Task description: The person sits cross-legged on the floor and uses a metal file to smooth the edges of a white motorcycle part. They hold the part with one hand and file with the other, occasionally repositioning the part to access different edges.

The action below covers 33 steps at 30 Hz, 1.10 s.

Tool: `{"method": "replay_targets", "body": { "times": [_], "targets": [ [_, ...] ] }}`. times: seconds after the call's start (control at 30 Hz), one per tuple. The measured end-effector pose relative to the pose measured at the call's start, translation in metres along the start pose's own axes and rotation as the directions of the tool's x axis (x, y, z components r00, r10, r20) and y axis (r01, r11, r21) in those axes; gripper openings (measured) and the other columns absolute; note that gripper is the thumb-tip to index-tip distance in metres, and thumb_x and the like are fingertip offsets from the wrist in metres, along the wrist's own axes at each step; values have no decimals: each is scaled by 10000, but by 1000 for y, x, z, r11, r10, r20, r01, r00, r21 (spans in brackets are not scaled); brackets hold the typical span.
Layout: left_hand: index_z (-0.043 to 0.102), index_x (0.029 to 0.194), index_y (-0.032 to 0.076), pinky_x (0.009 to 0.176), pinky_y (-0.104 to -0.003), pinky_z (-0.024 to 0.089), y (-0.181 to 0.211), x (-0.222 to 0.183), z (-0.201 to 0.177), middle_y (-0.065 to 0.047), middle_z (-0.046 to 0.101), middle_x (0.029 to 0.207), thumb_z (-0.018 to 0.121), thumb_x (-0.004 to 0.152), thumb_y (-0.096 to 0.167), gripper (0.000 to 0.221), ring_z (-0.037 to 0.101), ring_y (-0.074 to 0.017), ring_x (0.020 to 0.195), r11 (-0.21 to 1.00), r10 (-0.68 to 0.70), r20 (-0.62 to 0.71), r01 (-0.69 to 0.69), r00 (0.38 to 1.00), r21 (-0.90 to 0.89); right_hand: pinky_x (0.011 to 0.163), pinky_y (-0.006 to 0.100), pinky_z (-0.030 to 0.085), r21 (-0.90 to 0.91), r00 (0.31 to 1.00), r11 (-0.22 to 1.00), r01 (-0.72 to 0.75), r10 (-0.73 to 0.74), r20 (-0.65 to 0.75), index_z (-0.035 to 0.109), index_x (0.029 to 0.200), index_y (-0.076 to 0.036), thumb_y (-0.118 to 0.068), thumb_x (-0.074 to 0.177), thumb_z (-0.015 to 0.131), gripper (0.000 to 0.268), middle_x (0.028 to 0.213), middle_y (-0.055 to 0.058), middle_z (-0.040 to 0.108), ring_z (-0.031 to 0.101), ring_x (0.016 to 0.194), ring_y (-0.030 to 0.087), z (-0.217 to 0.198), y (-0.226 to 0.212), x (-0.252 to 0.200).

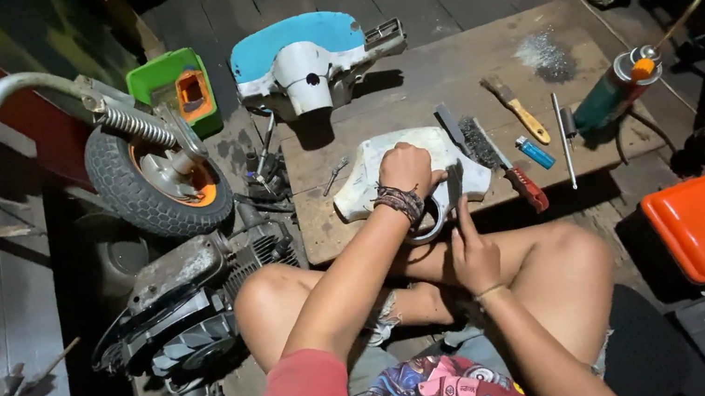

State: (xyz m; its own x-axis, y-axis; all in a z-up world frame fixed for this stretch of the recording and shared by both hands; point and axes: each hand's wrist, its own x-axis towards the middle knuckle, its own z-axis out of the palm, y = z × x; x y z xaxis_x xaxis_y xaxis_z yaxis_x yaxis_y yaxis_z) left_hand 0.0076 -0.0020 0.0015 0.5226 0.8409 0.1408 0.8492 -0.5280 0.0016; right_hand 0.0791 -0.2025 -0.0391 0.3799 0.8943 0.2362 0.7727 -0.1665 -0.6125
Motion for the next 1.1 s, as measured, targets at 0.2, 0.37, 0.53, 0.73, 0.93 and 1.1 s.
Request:
{"method": "replay_targets", "body": {
  "times": [0.2, 0.37, 0.53, 0.73, 0.93, 1.1],
  "targets": [
    [749, 761, 38, 553, -433, 612, 1, 1, -8, -141, 592, 692, 769, 759, 609, 571, 702, -334, 647, 1000, 10, 30, -10, 999, -15, 708, 556, 558, 4, 1000, 1000, -3, 3, 28, 291, 1627, -301, -215, 989, 501, 678, 917, 244, 752, 711, 792, 453, -4, -5, 20],
    [760, 781, 69, 584, -447, 625, -1, 5, -4, -120, 629, 730, 774, 719, 642, 577, 725, -322, 698, 1000, -3, 56, 4, 998, -30, 674, 563, 547, -5, 1000, 1000, 19, -19, 4, 282, 1632, -290, -219, 1011, 481, 656, 832, 274, 735, 705, 760, 474, -4, -10, 41],
    [778, 832, 78, 604, -464, 627, 2, 5, -15, -109, 659, 777, 770, 672, 707, 649, 736, -302, 761, 999, -6, 118, 11, 993, -38, 739, 576, 549, 29, 999, 999, -34, 33, 39, 293, 1625, -294, -216, 989, 492, 671, 931, 286, 737, 706, 832, 477, -11, -7, 13],
    [778, 852, 83, 578, -457, 618, 8, 3, -27, -95, 658, 771, 753, 694, 731, 667, 726, -258, 771, 999, -26, 151, 23, 988, 22, 745, 549, 569, 10, 997, 999, -49, 48, 53, 259, 1635, -332, -219, 999, 482, 683, 871, 256, 744, 714, 807, 454, -7, 4, 20],
    [769, 840, 67, 533, -486, 604, 11, 6, -33, -105, 648, 741, 735, 760, 689, 628, 715, -266, 747, 999, -18, 179, 12, 984, 34, 680, 502, 575, 32, 999, 999, 34, -34, -2, 268, 1651, -282, -197, 1036, 445, 646, 837, 270, 730, 707, 722, 456, -10, 3, 46],
    [758, 844, 80, 513, -507, 598, 14, 4, -44, -95, 649, 746, 684, 750, 756, 686, 707, -251, 749, 997, -23, 200, 7, 980, 79, 766, 554, 569, -46, 996, 998, -52, 55, 72, 249, 1638, -324, -231, 996, 478, 687, 956, 267, 744, 712, 804, 453, -12, 10, 2]
  ]
}}
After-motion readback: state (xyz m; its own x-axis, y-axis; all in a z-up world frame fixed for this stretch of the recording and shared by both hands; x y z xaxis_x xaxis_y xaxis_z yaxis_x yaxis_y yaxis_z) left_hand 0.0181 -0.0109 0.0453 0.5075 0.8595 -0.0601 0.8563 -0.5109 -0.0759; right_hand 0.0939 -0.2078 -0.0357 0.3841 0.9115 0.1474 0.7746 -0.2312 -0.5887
